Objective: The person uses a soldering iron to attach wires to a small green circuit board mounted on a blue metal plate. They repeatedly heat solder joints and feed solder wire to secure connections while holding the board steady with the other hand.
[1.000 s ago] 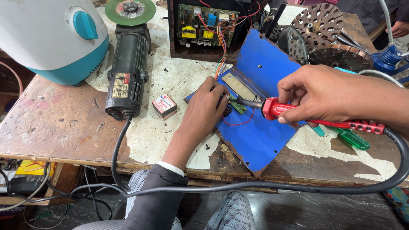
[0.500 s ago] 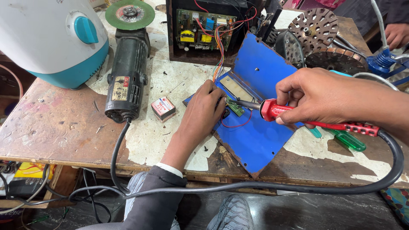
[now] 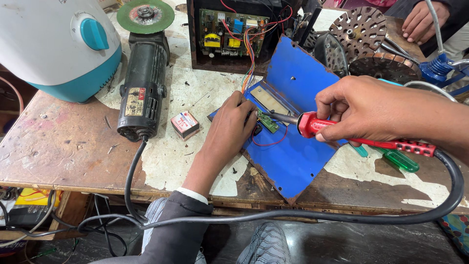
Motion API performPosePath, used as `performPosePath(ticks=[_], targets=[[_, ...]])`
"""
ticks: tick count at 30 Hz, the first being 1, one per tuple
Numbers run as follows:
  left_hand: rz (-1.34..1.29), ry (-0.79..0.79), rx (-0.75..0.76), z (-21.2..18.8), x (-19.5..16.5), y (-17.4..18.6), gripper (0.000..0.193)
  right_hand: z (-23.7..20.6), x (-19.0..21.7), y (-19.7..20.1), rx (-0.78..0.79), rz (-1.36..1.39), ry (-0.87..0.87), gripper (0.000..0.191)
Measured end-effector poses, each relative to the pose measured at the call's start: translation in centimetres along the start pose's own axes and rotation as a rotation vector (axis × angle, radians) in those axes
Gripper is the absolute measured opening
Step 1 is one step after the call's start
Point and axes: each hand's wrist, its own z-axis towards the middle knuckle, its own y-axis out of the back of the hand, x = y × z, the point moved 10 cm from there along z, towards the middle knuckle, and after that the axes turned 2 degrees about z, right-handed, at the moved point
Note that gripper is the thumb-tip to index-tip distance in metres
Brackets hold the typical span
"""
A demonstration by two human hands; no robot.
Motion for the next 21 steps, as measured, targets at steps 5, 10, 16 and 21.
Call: performPosePath(ticks=[5, 10, 16, 21], targets=[[-0.002, 0.016, 0.010, 0.1, 0.1, 0.0, 0.019, -0.1, 0.6, 0.2, 0.001, 0.019, 0.027, 0.033], [-0.009, 0.023, 0.020, 0.1, 0.1, -0.1, 0.019, -0.2, 0.1, 0.1, 0.021, -0.075, -0.049, 0.027], [-0.023, 0.008, 0.013, 0.0, -0.1, -0.2, 0.019, -0.1, 0.3, 0.5, -0.028, -0.022, -0.022, 0.033], [-0.028, 0.009, 0.009, -0.1, 0.1, -0.1, 0.018, -0.6, -1.0, 1.6, -0.130, -0.100, -0.156, 0.029]])
